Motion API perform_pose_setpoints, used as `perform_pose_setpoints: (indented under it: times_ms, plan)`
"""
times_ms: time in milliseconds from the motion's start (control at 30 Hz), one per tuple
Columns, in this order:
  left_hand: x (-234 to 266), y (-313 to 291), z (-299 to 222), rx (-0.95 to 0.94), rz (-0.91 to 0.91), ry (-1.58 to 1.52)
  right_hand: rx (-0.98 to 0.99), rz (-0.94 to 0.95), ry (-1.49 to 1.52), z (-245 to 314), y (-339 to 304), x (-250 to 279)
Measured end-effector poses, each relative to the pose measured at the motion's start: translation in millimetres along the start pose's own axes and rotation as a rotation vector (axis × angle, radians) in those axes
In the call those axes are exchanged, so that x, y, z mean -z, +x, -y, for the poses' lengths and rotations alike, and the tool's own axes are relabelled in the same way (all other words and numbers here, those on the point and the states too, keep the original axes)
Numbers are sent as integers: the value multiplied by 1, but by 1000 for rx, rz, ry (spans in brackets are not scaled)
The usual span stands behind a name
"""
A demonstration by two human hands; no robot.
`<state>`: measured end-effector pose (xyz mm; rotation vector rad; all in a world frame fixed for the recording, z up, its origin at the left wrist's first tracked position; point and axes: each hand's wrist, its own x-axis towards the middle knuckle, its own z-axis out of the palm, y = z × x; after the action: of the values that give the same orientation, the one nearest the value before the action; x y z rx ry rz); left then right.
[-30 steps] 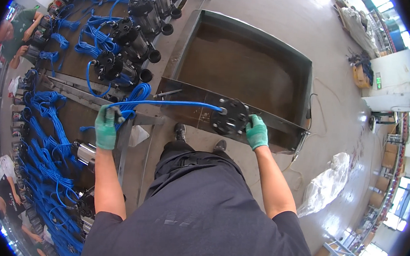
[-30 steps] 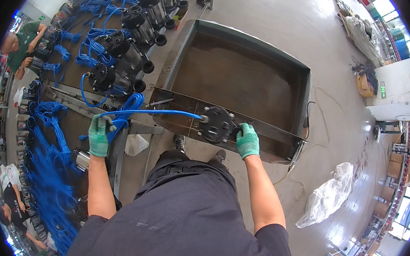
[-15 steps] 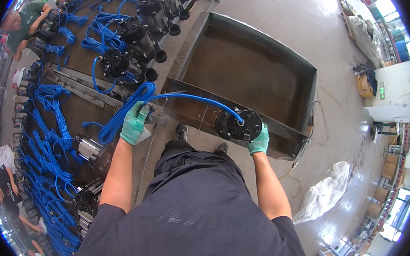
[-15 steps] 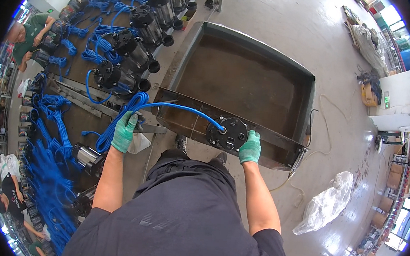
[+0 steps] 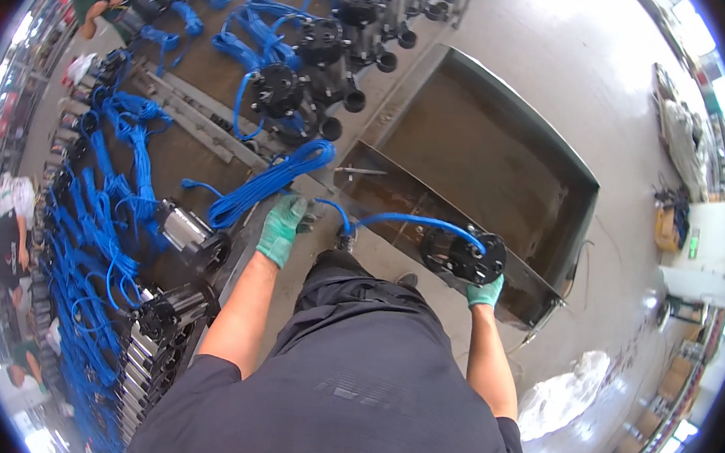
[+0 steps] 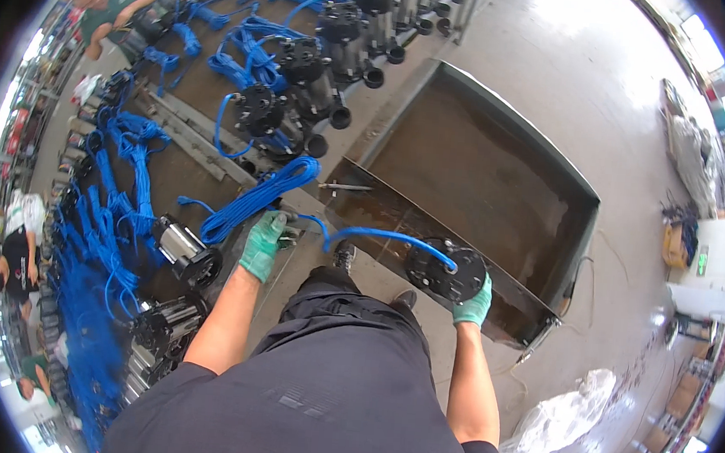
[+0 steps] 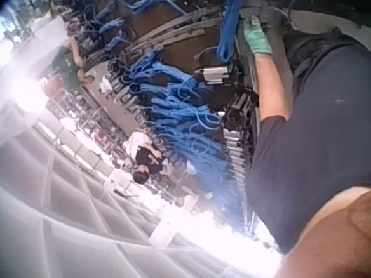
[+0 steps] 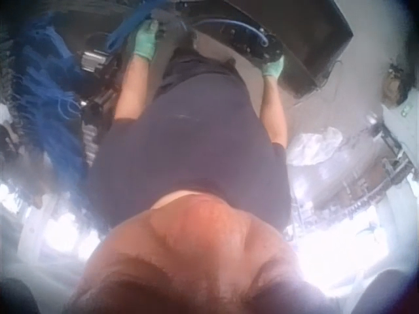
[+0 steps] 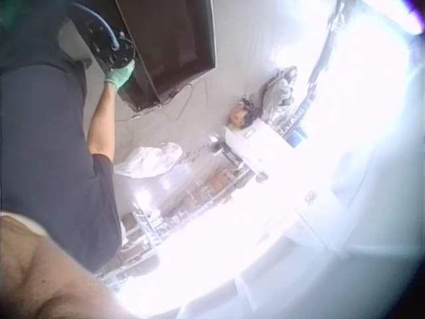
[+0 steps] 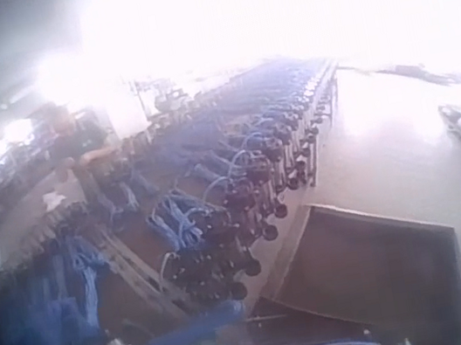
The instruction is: The person, wearing green gloves, repeatedly picks up a silver cylindrical motor component, dips it into a tank of water, and then retrieves a coiled blue cable from a nearby row of similar motors to attach it to the component.
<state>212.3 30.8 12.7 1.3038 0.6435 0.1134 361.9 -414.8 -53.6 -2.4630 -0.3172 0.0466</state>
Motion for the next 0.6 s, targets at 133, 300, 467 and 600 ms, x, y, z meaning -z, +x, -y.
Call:
perform_pose_setpoints:
  times_ms: [133,300,467,600]
  plan:
    - [31,30,50,373,-344,-327,242,82,58,-49,7,-17]
    - [45,59,46,468,-405,-747,-395,238,328,44,9,36]
    - [23,95,43,560,-507,-799,-195,60,303,84,25,28]
    - [10,114,39,593,-572,-843,-234,96,259,95,27,36]
